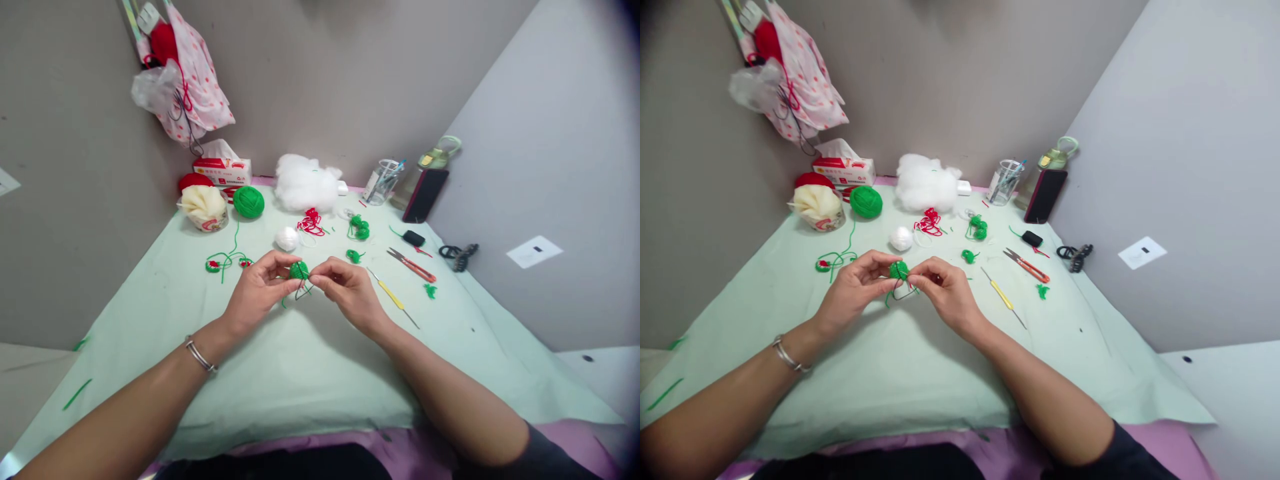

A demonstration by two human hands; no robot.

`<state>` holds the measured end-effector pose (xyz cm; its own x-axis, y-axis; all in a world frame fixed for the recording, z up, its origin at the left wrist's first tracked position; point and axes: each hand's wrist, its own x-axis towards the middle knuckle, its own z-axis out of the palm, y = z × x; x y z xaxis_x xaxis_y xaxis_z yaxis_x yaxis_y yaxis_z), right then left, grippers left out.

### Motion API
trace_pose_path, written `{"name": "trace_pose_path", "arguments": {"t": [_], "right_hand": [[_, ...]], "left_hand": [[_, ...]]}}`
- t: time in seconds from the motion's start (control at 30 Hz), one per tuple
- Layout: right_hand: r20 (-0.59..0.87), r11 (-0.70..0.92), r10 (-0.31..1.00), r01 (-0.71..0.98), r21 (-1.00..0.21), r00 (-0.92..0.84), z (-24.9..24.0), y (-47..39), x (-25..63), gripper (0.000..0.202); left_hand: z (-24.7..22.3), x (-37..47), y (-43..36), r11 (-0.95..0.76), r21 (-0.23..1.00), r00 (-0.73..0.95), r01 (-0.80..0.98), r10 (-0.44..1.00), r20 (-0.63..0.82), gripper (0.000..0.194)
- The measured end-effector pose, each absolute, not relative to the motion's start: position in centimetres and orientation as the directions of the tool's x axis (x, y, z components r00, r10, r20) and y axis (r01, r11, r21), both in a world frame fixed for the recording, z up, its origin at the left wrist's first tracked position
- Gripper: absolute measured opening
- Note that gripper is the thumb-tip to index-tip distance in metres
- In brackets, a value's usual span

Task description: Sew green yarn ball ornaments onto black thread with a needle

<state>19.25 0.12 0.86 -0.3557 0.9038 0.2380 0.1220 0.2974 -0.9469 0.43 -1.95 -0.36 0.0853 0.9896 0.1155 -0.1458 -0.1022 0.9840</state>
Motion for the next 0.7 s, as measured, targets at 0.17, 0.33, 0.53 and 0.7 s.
{"name": "trace_pose_path", "arguments": {"t": [0.17,0.33,0.53,0.7], "right_hand": [[0.285,0.371,0.867,0.148,-0.917,-0.408,1.3,0.5,19.7,0.021],[0.306,0.440,0.825,0.202,-0.875,-0.475,2.2,0.8,20.3,0.022],[0.181,0.260,0.879,0.127,-0.957,-0.440,1.7,0.6,19.7,0.032],[0.216,0.288,0.879,0.111,-0.951,-0.426,1.4,0.7,19.6,0.032]], "left_hand": [[0.1,0.4,-2.2,-0.076,0.986,0.105,-0.150,0.990,0.093,0.032],[0.4,0.4,-2.1,-0.081,0.982,0.130,-0.168,0.986,0.104,0.032],[0.1,0.5,-2.1,-0.097,0.984,0.104,-0.151,0.988,0.113,0.031],[0.2,0.4,-2.2,-0.090,0.982,0.112,-0.164,0.988,0.109,0.031]]}}
